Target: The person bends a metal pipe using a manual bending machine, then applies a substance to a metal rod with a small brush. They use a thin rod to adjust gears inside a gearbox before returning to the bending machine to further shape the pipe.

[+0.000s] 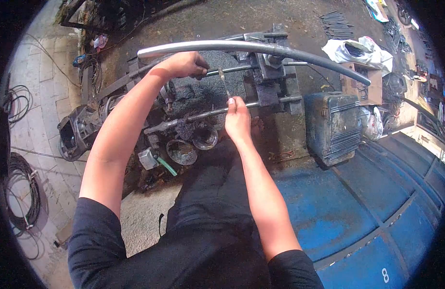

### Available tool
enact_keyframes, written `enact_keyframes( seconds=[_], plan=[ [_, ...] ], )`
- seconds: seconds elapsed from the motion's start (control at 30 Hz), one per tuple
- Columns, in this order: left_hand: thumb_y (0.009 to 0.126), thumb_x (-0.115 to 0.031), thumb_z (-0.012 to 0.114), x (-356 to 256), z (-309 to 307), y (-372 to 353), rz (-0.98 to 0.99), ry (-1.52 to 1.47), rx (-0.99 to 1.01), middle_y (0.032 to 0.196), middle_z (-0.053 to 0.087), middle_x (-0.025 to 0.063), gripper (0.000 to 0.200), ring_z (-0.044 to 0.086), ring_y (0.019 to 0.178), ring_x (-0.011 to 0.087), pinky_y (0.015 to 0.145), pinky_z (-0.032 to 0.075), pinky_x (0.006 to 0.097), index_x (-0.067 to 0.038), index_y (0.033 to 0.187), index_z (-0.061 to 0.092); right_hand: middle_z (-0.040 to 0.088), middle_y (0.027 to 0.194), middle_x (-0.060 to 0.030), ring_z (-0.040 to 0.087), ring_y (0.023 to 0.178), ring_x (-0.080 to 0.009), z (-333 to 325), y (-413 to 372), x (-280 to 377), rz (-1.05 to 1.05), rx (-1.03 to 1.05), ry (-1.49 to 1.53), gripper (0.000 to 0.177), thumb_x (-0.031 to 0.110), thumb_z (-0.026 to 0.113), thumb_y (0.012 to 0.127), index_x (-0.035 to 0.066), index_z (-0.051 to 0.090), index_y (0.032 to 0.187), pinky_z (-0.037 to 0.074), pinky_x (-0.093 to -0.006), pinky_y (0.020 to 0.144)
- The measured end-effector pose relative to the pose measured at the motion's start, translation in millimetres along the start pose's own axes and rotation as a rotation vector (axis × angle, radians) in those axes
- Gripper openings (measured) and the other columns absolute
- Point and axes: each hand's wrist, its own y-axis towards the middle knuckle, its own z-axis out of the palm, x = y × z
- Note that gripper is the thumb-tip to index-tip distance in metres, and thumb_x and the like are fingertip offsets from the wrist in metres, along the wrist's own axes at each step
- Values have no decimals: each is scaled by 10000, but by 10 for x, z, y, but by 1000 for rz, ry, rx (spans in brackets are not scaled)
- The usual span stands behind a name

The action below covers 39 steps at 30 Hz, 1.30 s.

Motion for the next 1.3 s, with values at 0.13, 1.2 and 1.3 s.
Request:
enact_keyframes(
  seconds=[0.13, 1.2, 1.3],
  plan=[
    [881, -181, 648, -6, 15, -6, -19, 17, -26, 845, 729, 71, 245, 677, 762, 146, 731, 537, 315, -51, 1079, 714, 533, 717, -55, 511, 688, -158, -33, -16, -9, 15, 14, -41, 290, 258, 437, 1023, 7, 582, 1004, 421, -338, 655],
    [908, -156, 631, -682, 2397, -1294, -116, -542, -817, 926, 694, 226, 235, 702, 861, 352, 750, 542, 397, -3, 1080, 680, 652, 960, -272, 609, 974, -461, -194, 120, 779, -109, 96, -330, 279, 276, 469, 997, 44, 610, 1063, 477, -531, 820],
    [913, -165, 578, -722, 2472, -1117, -135, -496, -748, 902, 681, 228, 230, 671, 835, 393, 732, 531, 474, -20, 1065, 673, 654, 970, -268, 606, 992, -459, -280, 169, 832, -109, 267, -402, 286, 276, 466, 998, 31, 603, 1056, 474, -524, 843]
  ],
)
